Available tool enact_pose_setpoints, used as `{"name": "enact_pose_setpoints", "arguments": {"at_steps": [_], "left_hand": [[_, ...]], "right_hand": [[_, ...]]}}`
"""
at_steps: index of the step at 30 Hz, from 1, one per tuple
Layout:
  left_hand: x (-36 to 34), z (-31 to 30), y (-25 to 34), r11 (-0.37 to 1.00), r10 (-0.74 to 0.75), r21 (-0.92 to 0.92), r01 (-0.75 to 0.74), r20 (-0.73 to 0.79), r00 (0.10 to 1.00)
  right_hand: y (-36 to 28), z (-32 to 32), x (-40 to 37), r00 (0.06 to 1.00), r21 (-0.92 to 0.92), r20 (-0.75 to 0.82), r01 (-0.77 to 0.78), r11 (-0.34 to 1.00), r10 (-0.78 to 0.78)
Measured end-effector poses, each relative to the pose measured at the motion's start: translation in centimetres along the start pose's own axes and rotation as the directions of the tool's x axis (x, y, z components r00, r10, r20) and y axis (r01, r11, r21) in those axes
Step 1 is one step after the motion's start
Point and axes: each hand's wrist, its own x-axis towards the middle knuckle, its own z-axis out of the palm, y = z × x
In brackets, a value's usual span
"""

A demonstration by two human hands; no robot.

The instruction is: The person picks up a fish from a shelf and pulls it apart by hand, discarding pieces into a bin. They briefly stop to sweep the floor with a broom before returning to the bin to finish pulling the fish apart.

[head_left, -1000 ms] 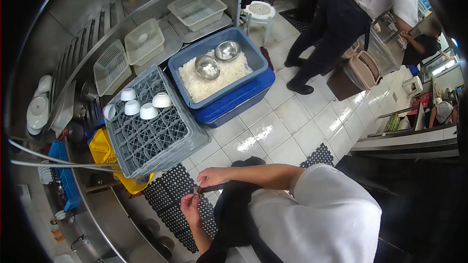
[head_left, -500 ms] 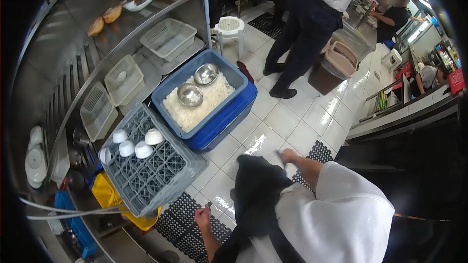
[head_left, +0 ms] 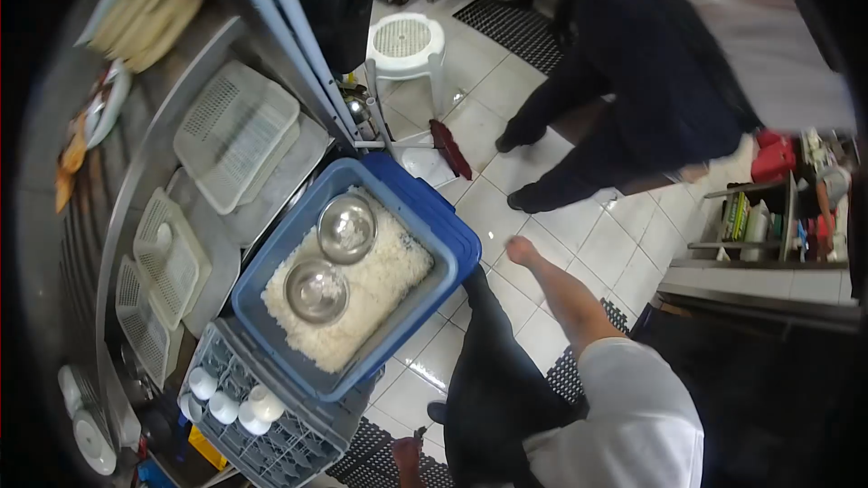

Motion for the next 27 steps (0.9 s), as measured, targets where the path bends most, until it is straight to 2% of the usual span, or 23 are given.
{"name": "enact_pose_setpoints", "arguments": {"at_steps": [1, 2, 3, 4, 5, 6, 7, 9, 10, 11, 12, 13, 15, 18, 19, 20, 21, 22, 23, 24, 26, 27], "left_hand": [[0.5, 0.5, 2.0, 0.978, -0.152, -0.142, 0.154, 0.027, 0.988], [0.6, 0.6, 5.2, 0.908, -0.303, -0.286, 0.306, 0.054, 0.951], [0.2, 0.8, 7.9, 0.8, -0.444, -0.412, 0.435, 0.079, 0.892], [0.9, 1.0, 9.8, 0.788, -0.469, -0.413, 0.457, 0.078, 0.88], [0.9, 1.3, 10.7, 0.783, -0.436, -0.454, 0.425, 0.086, 0.896], [0.9, 1.9, 10.8, 0.778, -0.397, -0.496, 0.386, 0.088, 0.914], [0.4, 2.2, 11.0, 0.768, -0.418, -0.5, 0.4, 0.081, 0.905], [-0.7, 3.0, 11.7, 0.401, -0.489, -0.871, 0.284, 0.059, 0.87], [-0.4, 3.4, 12.2, 0.177, -0.519, -0.969, 0.172, 0.056, 0.853], [-0.2, 3.7, 12.9, 0.278, -0.572, -0.931, 0.237, 0.038, 0.819], [0.1, 4.1, 13.8, 0.451, -0.628, -0.807, 0.382, 0.018, 0.778], [0.3, 4.1, 14.3, 0.511, -0.658, -0.73, 0.454, 0.008, 0.753], [0.4, 5.0, 15.4, 0.523, -0.706, -0.677, 0.518, -0.004, 0.708], [0.2, 6.1, 16.1, 0.505, -0.739, -0.668, 0.547, -0.006, 0.674], [0.1, 6.5, 16.1, 0.498, -0.746, -0.666, 0.555, -0.002, 0.666], [0.1, 7.0, 16.1, 0.495, -0.75, -0.666, 0.558, -0.004, 0.661], [-0.1, 7.3, 16.1, 0.492, -0.752, -0.665, 0.561, 0.001, 0.66], [-0.5, 7.8, 16.1, 0.493, -0.754, -0.666, 0.56, -0.005, 0.657], [-0.6, 7.9, 16.0, 0.501, -0.748, -0.66, 0.56, -0.005, 0.664], [-0.9, 8.1, 15.9, 0.503, -0.746, -0.662, 0.555, -0.009, 0.666], [-1.5, 8.3, 15.8, 0.515, -0.739, -0.67, 0.535, -0.031, 0.673], [-2.2, 8.2, 15.6, 0.522, -0.736, -0.674, 0.523, -0.046, 0.676]], "right_hand": [[-2.3, -0.4, 4.5, 0.999, 0.13, -0.051, 0.02, 0.991, -0.013], [-4.0, 0.0, 10.2, 1.0, 0.22, 0.014, 0.009, 0.975, -0.012], [-6.2, -0.1, 14.2, 0.993, 0.305, -0.047, 0.116, 0.945, -0.107], [-8.5, 0.0, 18.9, 0.999, 0.515, -0.021, -0.017, 0.857, 0.032], [-10.0, 1.7, 24.7, 0.995, 0.603, -0.001, -0.082, 0.794, 0.104], [-13.0, 0.5, 28.0, 0.989, 0.688, -0.031, -0.082, 0.721, 0.142], [-15.9, -0.9, 30.3, 0.981, 0.766, -0.05, -0.082, 0.638, 0.186], [-19.6, -1.7, 35.9, 0.991, 0.843, -0.018, -0.057, 0.534, 0.135], [-21.1, -1.9, 38.1, 0.993, 0.842, -0.003, -0.063, 0.535, 0.121], [-22.6, -1.9, 39.7, 0.989, 0.861, 0.017, -0.089, 0.5, 0.146], [-24.0, -2.1, 40.6, 0.985, 0.878, 0.035, -0.111, 0.466, 0.167], [-24.8, -3.2, 40.4, 0.986, 0.881, 0.048, -0.117, 0.458, 0.16], [-26.9, -5.2, 40.0, 0.966, 0.913, 0.252, -0.256, 0.317, 0.053], [-27.9, -2.0, 43.4, 0.963, 0.912, 0.27, -0.25, 0.324, -0.016], [-27.4, -1.3, 44.7, 0.96, 0.89, 0.273, -0.227, 0.394, -0.064], [-26.9, -0.1, 46.7, 0.957, 0.883, 0.282, -0.234, 0.406, -0.062], [-26.4, 1.1, 49.4, 0.97, 0.725, 0.225, -0.101, 0.682, -0.095], [-25.4, 2.1, 50.2, 0.973, 0.48, 0.184, 0.036, 0.877, -0.141], [-24.6, 1.9, 49.5, 0.973, 0.47, 0.19, 0.03, 0.882, -0.134], [-23.8, 0.4, 49.2, 0.992, 0.638, 0.128, -0.065, 0.767, -0.022], [-23.8, -3.0, 47.6, 0.975, 0.896, 0.082, -0.163, 0.412, 0.207], [-24.4, -7.1, 44.9, 0.934, 0.969, 0.216, -0.242, 0.057, 0.283]]}}
